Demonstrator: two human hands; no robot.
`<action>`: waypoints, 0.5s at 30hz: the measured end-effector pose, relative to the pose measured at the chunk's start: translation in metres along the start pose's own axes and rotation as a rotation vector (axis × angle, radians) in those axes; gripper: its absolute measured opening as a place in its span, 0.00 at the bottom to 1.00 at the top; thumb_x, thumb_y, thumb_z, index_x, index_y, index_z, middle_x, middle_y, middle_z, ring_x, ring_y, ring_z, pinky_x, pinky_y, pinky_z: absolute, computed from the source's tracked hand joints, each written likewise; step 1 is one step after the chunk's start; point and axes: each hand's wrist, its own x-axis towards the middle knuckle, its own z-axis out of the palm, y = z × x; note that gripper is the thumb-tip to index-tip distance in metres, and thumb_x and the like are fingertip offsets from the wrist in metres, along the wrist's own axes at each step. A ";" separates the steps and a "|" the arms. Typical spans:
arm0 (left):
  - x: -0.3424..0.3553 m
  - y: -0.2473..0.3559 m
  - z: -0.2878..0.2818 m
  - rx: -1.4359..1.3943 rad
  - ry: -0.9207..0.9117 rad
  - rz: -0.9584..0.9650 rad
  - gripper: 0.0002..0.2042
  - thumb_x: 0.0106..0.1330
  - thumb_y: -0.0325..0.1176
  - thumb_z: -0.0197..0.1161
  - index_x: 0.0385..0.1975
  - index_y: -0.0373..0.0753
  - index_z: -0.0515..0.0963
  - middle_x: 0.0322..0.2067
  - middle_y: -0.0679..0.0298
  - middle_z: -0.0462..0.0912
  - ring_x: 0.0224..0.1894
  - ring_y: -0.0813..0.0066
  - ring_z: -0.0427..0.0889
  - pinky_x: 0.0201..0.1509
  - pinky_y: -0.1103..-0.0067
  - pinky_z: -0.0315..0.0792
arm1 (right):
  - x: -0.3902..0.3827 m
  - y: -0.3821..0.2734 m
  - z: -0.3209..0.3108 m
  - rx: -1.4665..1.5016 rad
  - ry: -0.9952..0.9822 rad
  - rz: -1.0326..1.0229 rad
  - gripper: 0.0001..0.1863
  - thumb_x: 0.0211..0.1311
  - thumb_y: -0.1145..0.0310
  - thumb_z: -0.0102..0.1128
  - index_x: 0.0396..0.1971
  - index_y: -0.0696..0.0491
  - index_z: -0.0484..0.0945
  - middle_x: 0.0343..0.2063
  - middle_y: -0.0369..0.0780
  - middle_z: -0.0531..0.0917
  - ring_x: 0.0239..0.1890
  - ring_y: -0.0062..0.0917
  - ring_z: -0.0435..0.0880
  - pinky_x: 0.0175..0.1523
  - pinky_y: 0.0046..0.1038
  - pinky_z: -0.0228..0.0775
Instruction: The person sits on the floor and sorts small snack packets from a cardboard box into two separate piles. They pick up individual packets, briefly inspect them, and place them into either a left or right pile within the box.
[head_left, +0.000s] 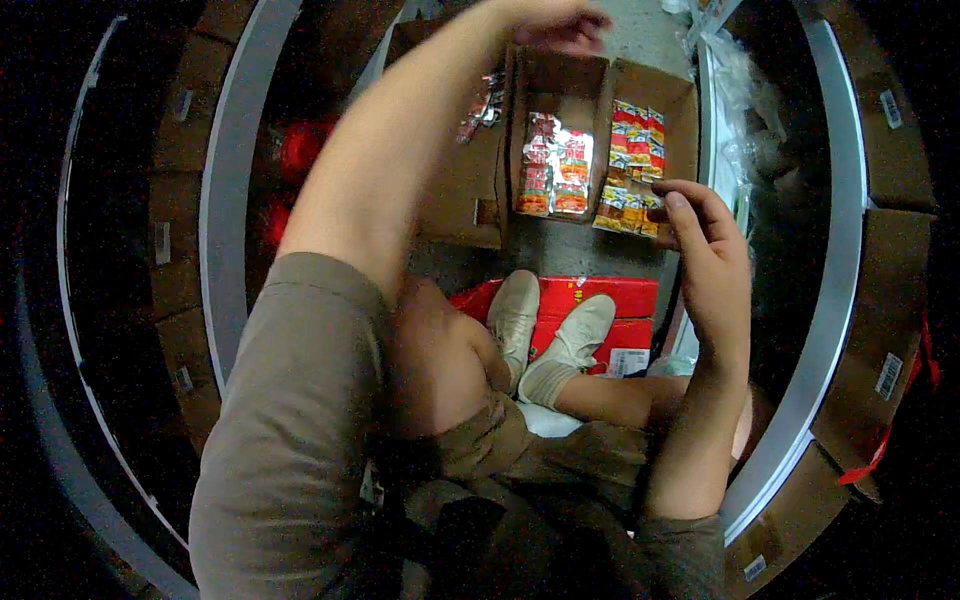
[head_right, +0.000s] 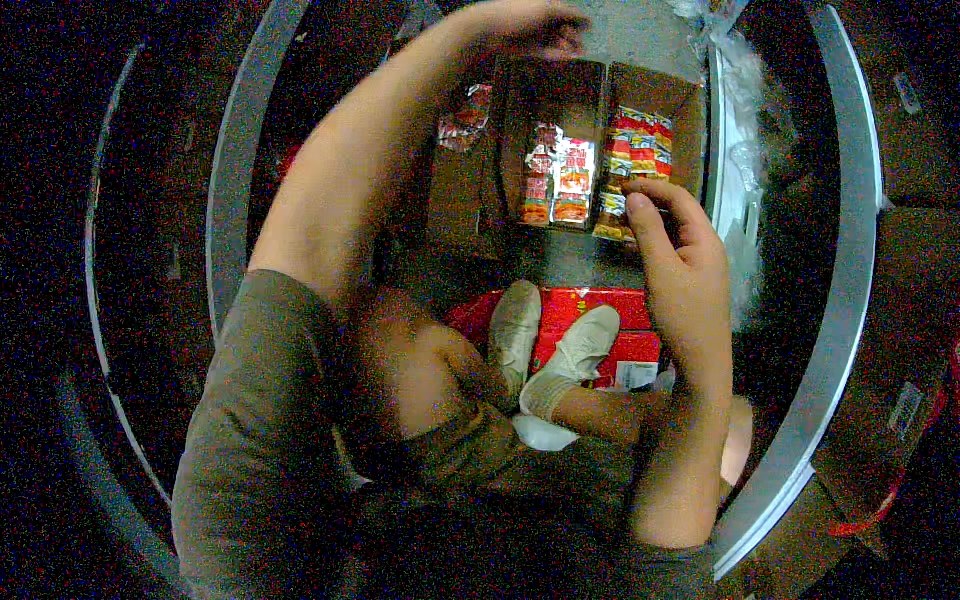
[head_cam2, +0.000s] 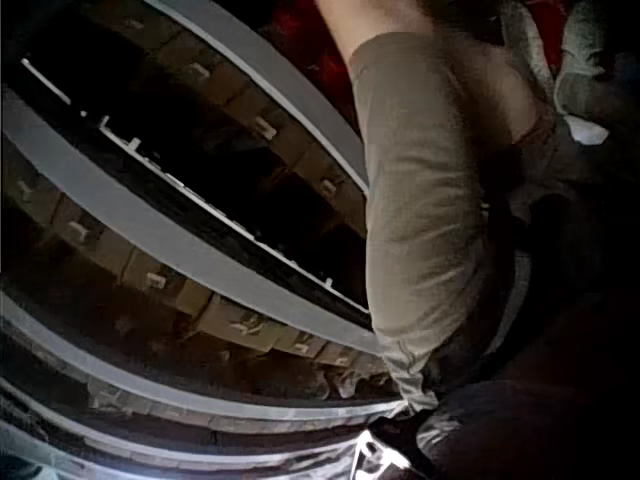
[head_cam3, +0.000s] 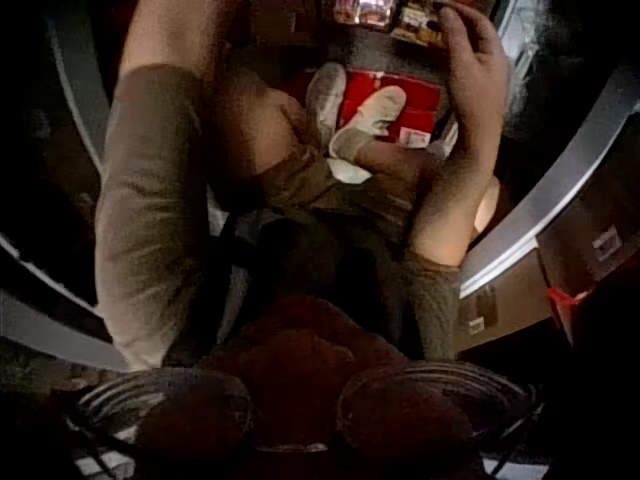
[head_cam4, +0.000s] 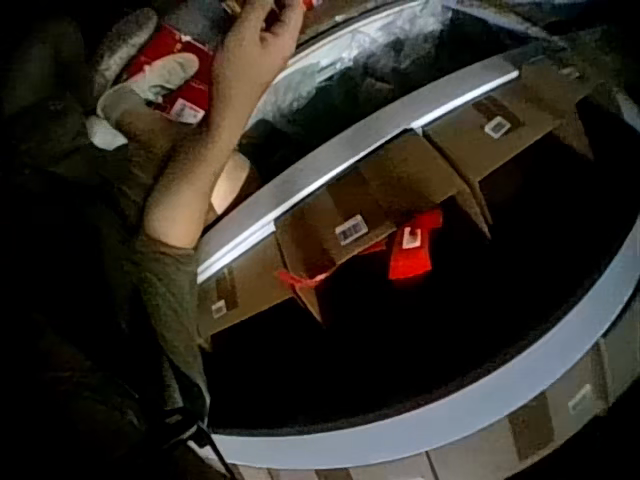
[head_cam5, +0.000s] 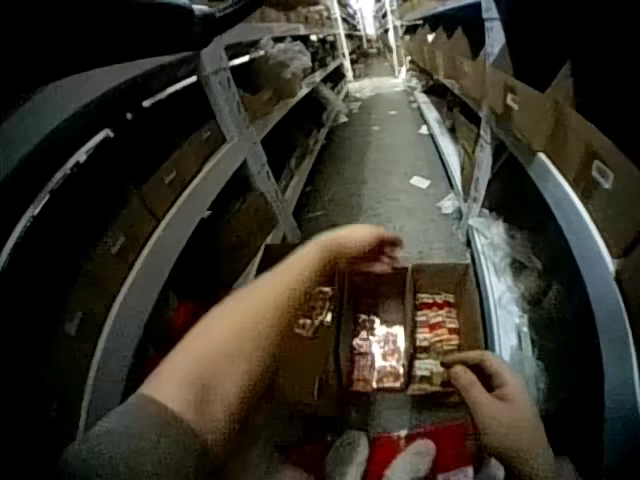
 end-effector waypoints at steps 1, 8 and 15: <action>0.005 0.000 -0.056 -0.307 -0.291 -0.109 0.10 0.69 0.39 0.53 0.33 0.39 0.74 0.27 0.67 0.77 0.31 0.75 0.77 0.39 0.79 0.74 | -0.001 -0.003 0.003 0.001 -0.017 -0.003 0.14 0.68 0.64 0.52 0.46 0.57 0.76 0.40 0.37 0.80 0.41 0.17 0.77 0.44 0.19 0.69; 0.023 -0.193 -0.164 0.770 0.212 -0.091 0.18 0.63 0.50 0.57 0.39 0.41 0.80 0.31 0.56 0.83 0.34 0.60 0.83 0.38 0.68 0.76 | 0.005 -0.006 0.003 0.041 -0.013 0.110 0.13 0.66 0.65 0.56 0.44 0.57 0.77 0.36 0.36 0.81 0.39 0.18 0.77 0.47 0.20 0.68; 0.033 -0.360 -0.166 0.773 0.456 -0.332 0.27 0.63 0.51 0.55 0.58 0.44 0.70 0.46 0.54 0.81 0.46 0.56 0.81 0.51 0.68 0.73 | 0.019 0.012 0.003 0.062 -0.067 0.131 0.13 0.65 0.65 0.56 0.44 0.57 0.77 0.37 0.37 0.81 0.40 0.19 0.77 0.47 0.21 0.68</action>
